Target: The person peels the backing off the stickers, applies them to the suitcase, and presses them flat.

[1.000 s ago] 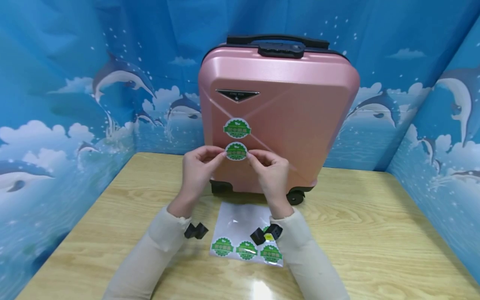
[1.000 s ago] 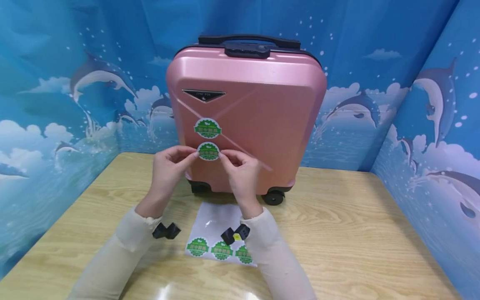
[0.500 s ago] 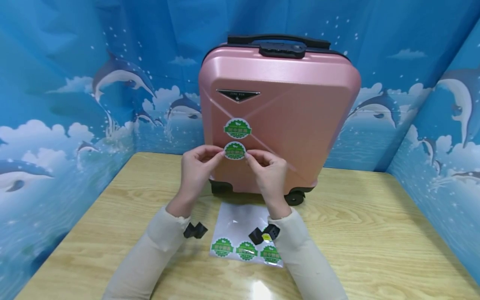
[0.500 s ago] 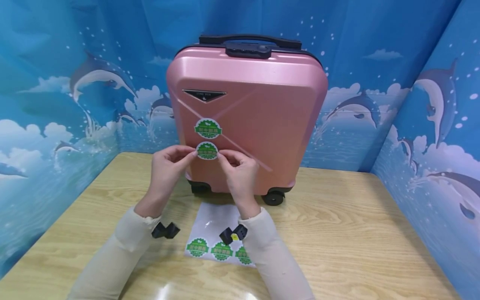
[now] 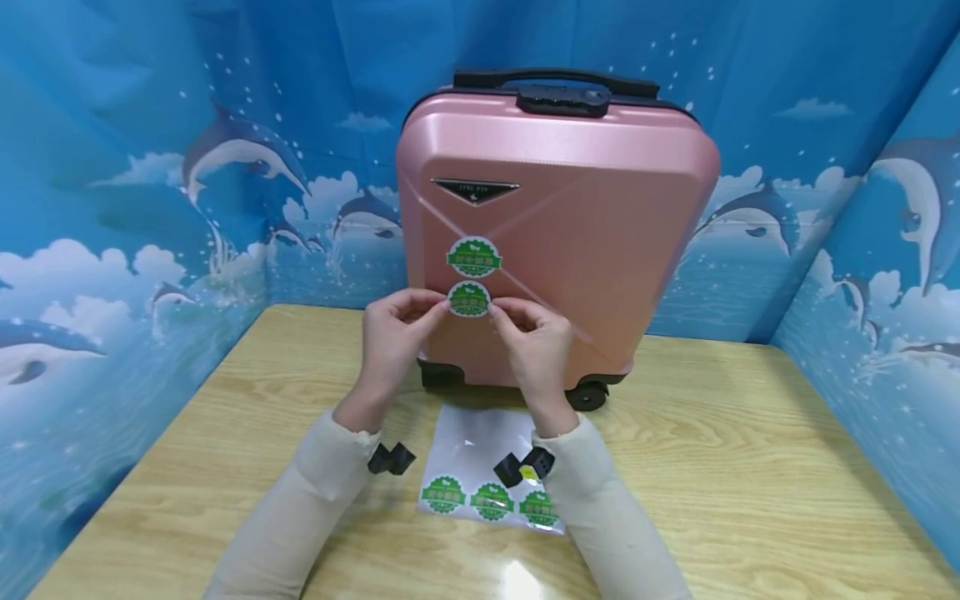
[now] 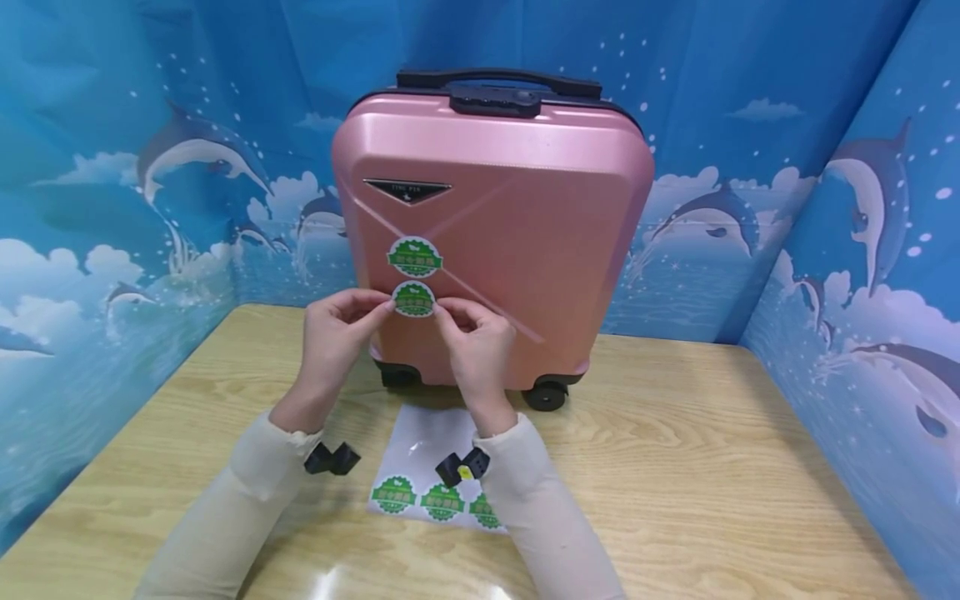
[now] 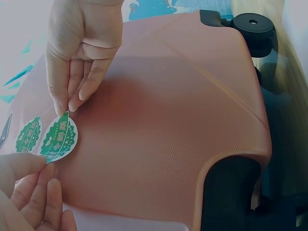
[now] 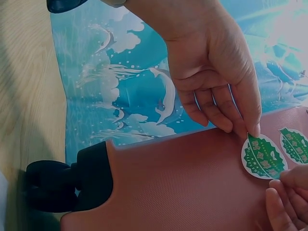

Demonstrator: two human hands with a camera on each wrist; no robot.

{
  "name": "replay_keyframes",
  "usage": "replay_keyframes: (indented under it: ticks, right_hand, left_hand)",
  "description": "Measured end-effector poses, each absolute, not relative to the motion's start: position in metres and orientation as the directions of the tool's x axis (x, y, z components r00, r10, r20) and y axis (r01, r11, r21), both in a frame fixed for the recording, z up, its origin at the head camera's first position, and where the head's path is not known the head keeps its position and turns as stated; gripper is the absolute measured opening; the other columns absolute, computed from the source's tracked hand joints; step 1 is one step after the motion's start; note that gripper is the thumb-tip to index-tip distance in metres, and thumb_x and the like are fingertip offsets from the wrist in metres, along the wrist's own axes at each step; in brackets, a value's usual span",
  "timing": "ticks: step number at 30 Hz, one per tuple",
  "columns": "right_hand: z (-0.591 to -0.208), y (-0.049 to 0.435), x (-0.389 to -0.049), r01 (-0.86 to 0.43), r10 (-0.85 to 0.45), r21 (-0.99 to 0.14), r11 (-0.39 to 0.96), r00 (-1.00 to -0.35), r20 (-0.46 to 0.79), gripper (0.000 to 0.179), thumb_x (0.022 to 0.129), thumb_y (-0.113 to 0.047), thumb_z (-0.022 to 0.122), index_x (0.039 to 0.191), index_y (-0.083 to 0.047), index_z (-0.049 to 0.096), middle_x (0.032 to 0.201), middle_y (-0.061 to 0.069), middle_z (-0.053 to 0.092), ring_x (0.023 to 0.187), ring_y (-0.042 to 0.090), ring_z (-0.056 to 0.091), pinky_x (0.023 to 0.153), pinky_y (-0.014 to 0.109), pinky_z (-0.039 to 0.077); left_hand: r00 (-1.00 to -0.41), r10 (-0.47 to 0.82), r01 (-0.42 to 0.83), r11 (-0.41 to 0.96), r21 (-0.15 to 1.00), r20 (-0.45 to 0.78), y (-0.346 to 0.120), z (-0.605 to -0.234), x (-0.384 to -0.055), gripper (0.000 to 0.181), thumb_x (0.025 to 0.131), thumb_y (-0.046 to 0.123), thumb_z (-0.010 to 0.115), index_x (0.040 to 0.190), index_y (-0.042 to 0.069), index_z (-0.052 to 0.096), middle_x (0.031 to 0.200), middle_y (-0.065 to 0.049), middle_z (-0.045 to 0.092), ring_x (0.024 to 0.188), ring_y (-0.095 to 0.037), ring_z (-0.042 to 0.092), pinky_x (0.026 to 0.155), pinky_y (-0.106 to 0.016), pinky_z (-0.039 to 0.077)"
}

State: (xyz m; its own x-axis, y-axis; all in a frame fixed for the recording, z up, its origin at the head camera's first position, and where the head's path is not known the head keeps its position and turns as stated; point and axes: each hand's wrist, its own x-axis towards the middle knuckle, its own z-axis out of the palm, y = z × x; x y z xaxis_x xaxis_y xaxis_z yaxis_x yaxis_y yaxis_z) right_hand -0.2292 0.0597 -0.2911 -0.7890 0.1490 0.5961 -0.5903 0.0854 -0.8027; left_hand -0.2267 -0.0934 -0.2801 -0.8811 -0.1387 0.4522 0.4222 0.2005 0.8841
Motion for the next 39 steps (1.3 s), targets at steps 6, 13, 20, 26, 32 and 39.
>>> replay_keyframes:
  ticks: [6,13,20,26,32,39]
  right_hand:
    - [-0.29,0.058,-0.228,-0.582,0.161,-0.808,0.095,-0.792,0.589,0.013,0.082,0.003,0.069,0.087,0.015,0.068,0.078,0.028,0.067,0.067,0.044,0.063,0.057,0.015,0.05]
    - [-0.29,0.057,-0.228,-0.578,0.171,-0.808,0.116,-0.789,0.59,0.013,0.082,0.003,0.069,0.088,0.014,0.069,0.079,0.027,0.068,0.067,0.043,0.064,0.057,0.014,0.05]
    - [-0.29,0.056,-0.227,-0.568,0.174,-0.812,0.135,-0.793,0.584,0.012,0.082,0.003,0.069,0.088,0.014,0.068,0.079,0.026,0.068,0.068,0.041,0.064,0.057,0.014,0.05]
    - [-0.29,0.056,-0.226,-0.563,0.177,-0.813,0.146,-0.794,0.582,0.012,0.082,0.003,0.068,0.088,0.014,0.069,0.079,0.026,0.068,0.068,0.04,0.065,0.057,0.013,0.049]
    - [-0.307,0.058,-0.245,-0.585,0.188,-0.794,0.165,-0.772,0.607,0.015,0.082,-0.004,0.071,0.088,0.009,0.071,0.08,0.023,0.069,0.066,0.034,0.066,0.055,0.014,0.049]
    - [-0.313,0.059,-0.252,-0.626,0.199,-0.758,0.184,-0.731,0.652,0.015,0.082,-0.011,0.073,0.086,0.003,0.074,0.077,0.017,0.07,0.061,0.026,0.065,0.053,0.016,0.049]
  left_hand:
    - [-0.881,-0.142,0.419,0.206,0.884,0.451,-0.093,-0.28,-0.226,0.016,0.086,0.007,0.068,0.094,-0.006,0.07,0.09,-0.019,0.069,0.078,-0.028,0.064,0.061,-0.019,0.051]
    - [-0.881,-0.153,0.408,0.233,0.883,0.448,-0.097,-0.294,-0.241,0.017,0.085,0.011,0.07,0.094,-0.004,0.071,0.091,-0.017,0.07,0.076,-0.022,0.065,0.06,-0.019,0.05]
    - [-0.873,-0.162,0.418,0.24,0.876,0.46,-0.101,-0.305,-0.252,0.022,0.083,0.025,0.073,0.092,0.005,0.074,0.089,-0.009,0.072,0.074,-0.012,0.064,0.06,-0.021,0.051]
    - [-0.871,-0.167,0.42,0.234,0.877,0.462,-0.1,-0.305,-0.25,0.023,0.082,0.027,0.073,0.091,0.006,0.075,0.087,-0.008,0.072,0.075,-0.013,0.064,0.057,-0.021,0.051]
    - [-0.862,-0.17,0.432,0.243,0.868,0.477,-0.1,-0.304,-0.251,0.022,0.083,0.026,0.073,0.091,0.006,0.075,0.087,-0.008,0.072,0.075,-0.013,0.064,0.059,-0.021,0.051]
    - [-0.86,-0.171,0.431,0.262,0.864,0.481,-0.099,-0.302,-0.251,0.021,0.083,0.024,0.073,0.091,0.005,0.075,0.088,-0.008,0.072,0.075,-0.013,0.064,0.061,-0.021,0.052]
